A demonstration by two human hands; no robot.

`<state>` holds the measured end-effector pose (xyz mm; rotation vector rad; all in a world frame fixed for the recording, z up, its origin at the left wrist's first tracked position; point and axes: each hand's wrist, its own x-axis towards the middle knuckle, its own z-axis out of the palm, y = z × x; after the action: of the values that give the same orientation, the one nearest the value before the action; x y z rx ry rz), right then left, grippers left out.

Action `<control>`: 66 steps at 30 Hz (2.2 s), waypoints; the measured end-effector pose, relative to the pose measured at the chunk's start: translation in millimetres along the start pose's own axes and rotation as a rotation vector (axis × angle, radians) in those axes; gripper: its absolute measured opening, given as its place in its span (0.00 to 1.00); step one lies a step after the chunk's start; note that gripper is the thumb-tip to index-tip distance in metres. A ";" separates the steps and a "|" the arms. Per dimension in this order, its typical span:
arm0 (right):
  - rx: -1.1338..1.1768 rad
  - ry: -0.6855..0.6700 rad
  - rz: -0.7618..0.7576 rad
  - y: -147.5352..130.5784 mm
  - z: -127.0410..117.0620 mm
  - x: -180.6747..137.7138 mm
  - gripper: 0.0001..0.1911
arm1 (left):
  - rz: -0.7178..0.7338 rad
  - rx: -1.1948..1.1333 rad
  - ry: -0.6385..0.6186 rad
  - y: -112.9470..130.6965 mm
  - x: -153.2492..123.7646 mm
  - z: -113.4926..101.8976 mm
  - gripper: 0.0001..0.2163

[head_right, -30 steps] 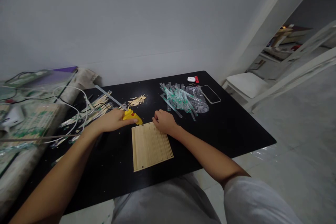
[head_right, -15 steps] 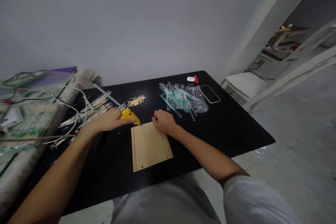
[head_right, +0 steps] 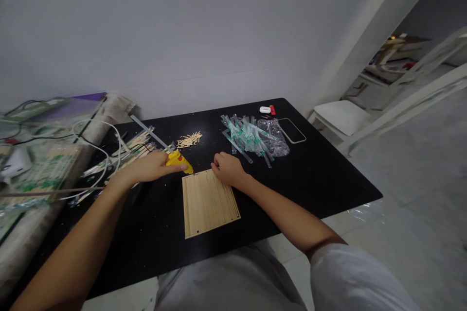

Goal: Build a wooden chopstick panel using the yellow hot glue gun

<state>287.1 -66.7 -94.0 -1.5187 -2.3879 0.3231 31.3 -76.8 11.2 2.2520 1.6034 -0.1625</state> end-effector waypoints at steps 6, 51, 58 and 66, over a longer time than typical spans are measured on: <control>-0.011 -0.002 -0.002 -0.3 -1.0 0.9 0.08 | -0.004 -0.006 0.023 -1.1 1.0 2.3 0.31; -0.061 0.092 -0.087 -3.3 11.4 -1.1 0.08 | 0.016 -0.045 0.034 -1.8 2.0 5.1 0.31; -0.056 0.095 -0.089 -3.0 11.5 -0.7 0.08 | 0.051 -0.080 0.072 -2.9 5.9 10.4 0.30; -0.050 0.089 -0.090 -3.3 10.5 -0.7 0.08 | 0.056 -0.093 0.057 -2.5 8.6 16.7 0.31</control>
<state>280.8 -69.1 -102.7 -1.4101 -2.4021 0.1729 33.9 -74.4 -7.4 2.2459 1.5420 -0.0086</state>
